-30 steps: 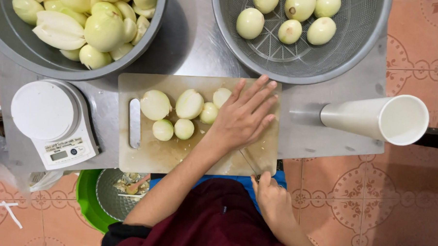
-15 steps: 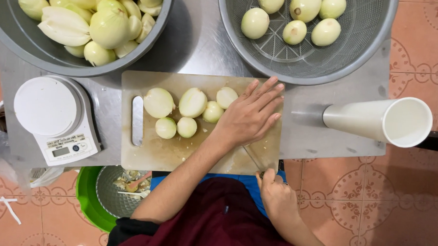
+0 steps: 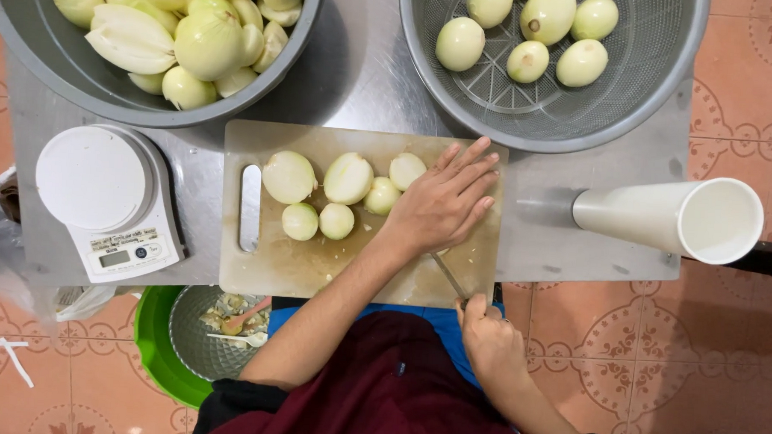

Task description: Peeling the outer skin off onions and cutting them into pieces on a cutting board.

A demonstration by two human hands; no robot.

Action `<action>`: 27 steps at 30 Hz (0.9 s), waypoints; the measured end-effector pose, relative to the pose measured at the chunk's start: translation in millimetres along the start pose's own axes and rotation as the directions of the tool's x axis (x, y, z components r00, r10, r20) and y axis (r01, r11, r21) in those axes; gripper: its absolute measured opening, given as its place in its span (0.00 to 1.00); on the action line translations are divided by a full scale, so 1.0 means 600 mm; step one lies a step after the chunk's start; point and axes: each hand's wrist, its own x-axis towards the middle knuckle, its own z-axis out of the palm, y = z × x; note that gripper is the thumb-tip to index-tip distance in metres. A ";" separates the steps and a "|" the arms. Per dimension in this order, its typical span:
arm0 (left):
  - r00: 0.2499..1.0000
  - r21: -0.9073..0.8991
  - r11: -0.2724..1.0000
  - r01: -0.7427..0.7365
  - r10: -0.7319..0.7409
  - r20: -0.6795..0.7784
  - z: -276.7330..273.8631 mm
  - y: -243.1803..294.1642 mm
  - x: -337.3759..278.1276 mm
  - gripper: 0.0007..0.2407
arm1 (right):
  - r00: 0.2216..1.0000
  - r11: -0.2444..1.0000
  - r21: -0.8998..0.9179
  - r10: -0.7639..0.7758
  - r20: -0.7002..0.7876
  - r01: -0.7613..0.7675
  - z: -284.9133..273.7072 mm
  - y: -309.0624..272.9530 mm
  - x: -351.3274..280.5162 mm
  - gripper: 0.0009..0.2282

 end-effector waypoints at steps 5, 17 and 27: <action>1.000 -0.040 0.999 0.025 -0.025 0.014 0.001 0.001 0.007 0.14 | 0.999 0.997 0.069 -0.025 0.033 0.023 0.015 0.006 -0.005 0.18; 0.992 -0.194 0.975 0.113 -0.101 0.070 0.039 -0.023 -0.018 0.15 | 0.941 0.963 0.259 -0.015 0.338 -0.077 -0.011 0.034 0.021 0.16; 0.989 -0.267 0.959 0.099 -0.065 0.135 0.013 0.048 -0.041 0.13 | 0.886 0.985 0.145 0.018 0.463 -0.096 -0.069 0.063 0.023 0.17</action>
